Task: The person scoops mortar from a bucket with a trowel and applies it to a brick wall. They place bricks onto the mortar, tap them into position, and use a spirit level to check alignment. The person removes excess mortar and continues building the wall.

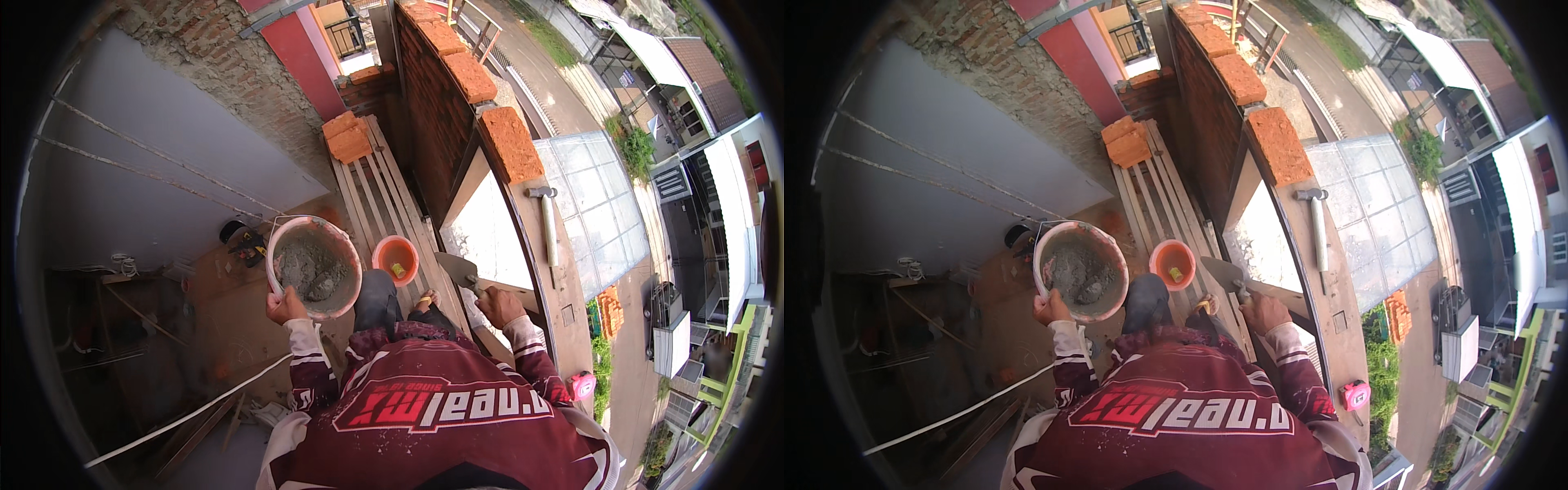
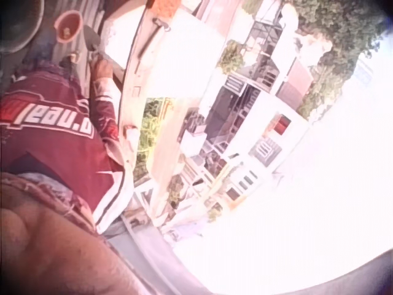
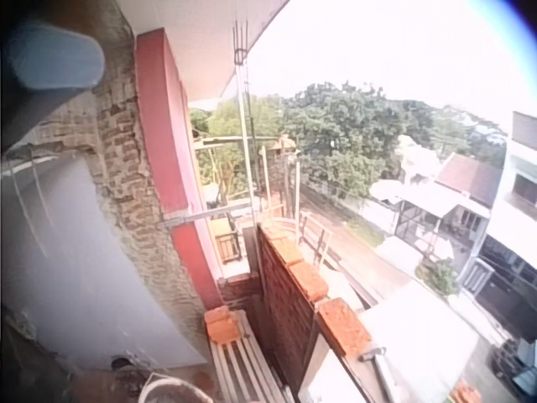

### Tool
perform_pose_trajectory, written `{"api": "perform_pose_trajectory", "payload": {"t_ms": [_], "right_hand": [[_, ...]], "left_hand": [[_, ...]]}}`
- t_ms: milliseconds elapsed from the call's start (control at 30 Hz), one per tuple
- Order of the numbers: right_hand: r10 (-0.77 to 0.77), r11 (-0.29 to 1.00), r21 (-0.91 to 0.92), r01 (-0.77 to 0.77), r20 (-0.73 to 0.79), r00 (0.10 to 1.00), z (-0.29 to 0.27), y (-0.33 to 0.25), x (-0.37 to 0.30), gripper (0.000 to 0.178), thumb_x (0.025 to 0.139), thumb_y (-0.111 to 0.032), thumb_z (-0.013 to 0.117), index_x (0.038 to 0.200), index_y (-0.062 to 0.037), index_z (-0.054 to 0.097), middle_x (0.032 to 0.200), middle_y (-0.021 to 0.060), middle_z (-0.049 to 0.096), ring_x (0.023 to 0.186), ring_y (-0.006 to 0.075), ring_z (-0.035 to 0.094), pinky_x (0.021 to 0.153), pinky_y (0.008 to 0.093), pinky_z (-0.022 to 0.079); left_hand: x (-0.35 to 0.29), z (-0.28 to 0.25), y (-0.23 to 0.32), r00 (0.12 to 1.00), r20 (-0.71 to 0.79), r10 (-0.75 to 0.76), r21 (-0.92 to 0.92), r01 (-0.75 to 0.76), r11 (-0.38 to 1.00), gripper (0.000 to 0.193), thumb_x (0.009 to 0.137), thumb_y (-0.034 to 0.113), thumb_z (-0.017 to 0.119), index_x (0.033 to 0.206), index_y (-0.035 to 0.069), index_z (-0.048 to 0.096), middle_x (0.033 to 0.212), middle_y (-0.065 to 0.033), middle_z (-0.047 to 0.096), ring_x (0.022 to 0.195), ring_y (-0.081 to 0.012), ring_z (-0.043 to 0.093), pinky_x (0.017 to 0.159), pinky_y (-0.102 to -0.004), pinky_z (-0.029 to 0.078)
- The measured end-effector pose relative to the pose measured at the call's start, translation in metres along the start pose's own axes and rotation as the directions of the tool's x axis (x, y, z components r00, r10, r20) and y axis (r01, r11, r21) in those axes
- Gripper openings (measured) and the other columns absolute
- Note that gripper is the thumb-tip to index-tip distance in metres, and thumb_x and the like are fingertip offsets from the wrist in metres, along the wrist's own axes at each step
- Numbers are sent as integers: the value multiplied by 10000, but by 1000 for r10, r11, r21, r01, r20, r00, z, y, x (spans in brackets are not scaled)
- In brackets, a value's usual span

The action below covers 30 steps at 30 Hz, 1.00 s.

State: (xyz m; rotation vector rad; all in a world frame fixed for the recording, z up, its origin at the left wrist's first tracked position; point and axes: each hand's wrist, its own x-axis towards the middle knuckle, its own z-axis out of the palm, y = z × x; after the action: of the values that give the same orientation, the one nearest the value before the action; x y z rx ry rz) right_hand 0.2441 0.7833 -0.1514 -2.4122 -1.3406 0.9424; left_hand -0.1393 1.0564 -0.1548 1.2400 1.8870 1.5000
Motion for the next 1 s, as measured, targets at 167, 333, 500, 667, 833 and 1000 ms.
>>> {"api": "perform_pose_trajectory", "payload": {"t_ms": [167,333,500,667,833,1000], "right_hand": [[-141,978,139,156,-112,984,-21,-32,43,352,905,-343,596,1036,-17,590,889,253,666,864,436,642,757,515,504],[-139,977,154,149,-72,988,-59,-91,82,317,898,-334,598,968,-25,610,860,242,669,843,430,650,740,514,516],[-27,998,57,34,-114,993,-100,-129,154,333,920,-353,559,927,-32,648,821,225,671,810,411,655,733,503,513],[86,995,-49,-90,-86,993,-145,-173,238,342,930,-350,545,902,-24,644,789,214,672,769,402,660,689,498,519],[194,974,-104,-200,-65,979,-197,-218,308,349,925,-353,555,863,-24,654,764,213,667,742,394,663,669,495,523],[251,964,-102,-244,72,965,-213,-253,375,397,916,-363,558,867,6,695,824,235,694,836,389,694,740,477,560]], "left_hand": [[41,53,35,986,119,119,-118,-105,987,130,702,-42,606,817,-103,610,952,-87,698,774,-91,566,670,-279,466],[58,128,63,908,285,307,-225,-248,942,244,690,-102,565,920,-127,641,1232,-185,649,1007,-206,647,833,-297,488],[73,233,111,778,407,479,-245,-412,878,30,673,-88,550,702,-93,559,1188,-192,670,948,-242,671,803,-322,502],[106,338,131,656,548,518,-314,-412,855,100,654,-66,576,643,-56,477,1174,-201,673,933,-296,678,803,-355,511],[134,420,165,508,594,623,-481,-397,782,163,641,-69,579,613,-39,421,1150,-219,678,916,-299,681,783,-364,513],[159,465,186,425,705,567,-501,-268,823,228,647,-74,568,593,-20,354,1164,-224,673,875,-256,677,704,-325,504]]}}
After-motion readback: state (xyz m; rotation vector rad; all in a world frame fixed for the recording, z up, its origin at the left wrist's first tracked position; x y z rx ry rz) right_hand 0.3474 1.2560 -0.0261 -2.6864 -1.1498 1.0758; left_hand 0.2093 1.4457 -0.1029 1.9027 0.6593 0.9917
